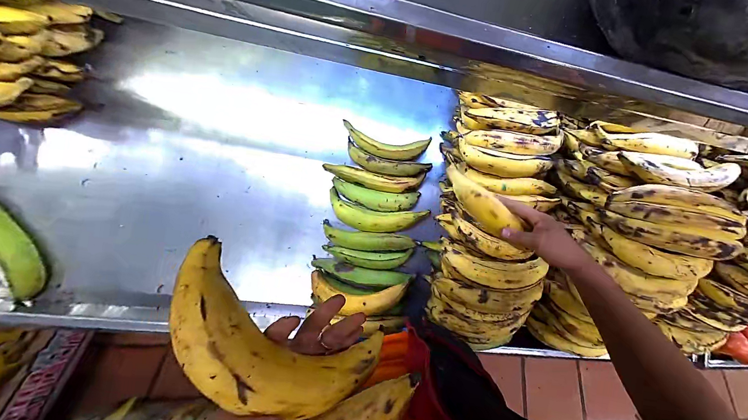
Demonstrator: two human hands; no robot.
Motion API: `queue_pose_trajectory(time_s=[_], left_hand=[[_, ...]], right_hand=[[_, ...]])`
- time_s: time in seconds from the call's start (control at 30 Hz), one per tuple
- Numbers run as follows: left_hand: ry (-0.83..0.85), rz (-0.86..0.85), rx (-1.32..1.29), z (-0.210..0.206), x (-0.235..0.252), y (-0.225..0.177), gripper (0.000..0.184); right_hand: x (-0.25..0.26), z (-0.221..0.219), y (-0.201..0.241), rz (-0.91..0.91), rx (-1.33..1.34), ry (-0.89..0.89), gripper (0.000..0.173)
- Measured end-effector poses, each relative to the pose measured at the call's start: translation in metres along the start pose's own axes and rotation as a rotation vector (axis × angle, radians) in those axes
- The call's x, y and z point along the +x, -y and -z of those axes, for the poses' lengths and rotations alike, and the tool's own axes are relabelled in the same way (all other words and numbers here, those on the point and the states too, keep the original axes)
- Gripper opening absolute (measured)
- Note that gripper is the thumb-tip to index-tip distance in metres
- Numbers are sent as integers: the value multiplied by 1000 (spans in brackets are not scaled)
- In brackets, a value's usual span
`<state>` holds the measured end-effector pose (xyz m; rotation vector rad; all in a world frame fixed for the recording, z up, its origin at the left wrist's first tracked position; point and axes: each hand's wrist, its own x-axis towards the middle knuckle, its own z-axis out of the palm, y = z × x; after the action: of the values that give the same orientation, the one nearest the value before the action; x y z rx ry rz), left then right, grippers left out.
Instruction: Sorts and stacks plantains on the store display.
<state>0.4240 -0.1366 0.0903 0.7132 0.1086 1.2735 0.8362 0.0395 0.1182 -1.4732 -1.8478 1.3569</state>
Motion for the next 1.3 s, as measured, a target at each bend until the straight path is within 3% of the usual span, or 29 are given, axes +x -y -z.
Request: queue_pose_trajectory(time_s=[0.13,0.2,0.33,0.73,0.87,1.0,1.07,1.2,1.3], left_hand=[[0,40,-12,-1,4,0,85],[4,67,-17,0,3,-2,86],[-12,114,-30,6,1,-1,88],[87,172,-15,13,21,6,87],[-9,249,48,-33,52,-8,74],[-29,193,127,-26,39,-9,79],[-163,101,49,-30,35,2,71],[-57,145,24,-19,31,1,82],[-264,245,-12,-44,46,-1,77]], right_hand=[[-8,-22,-42,87,-550,16,55],[-16,-23,-62,108,-663,-13,50],[-21,-18,-90,142,-580,-73,50],[-22,-41,-91,240,-604,-295,46],[-18,-32,-84,213,-600,-197,48],[-16,-28,-87,227,-579,-237,43],[-16,-31,-89,275,-595,-290,40],[-17,-38,-95,335,-647,-366,39],[-16,-36,-94,326,-645,-342,39]])
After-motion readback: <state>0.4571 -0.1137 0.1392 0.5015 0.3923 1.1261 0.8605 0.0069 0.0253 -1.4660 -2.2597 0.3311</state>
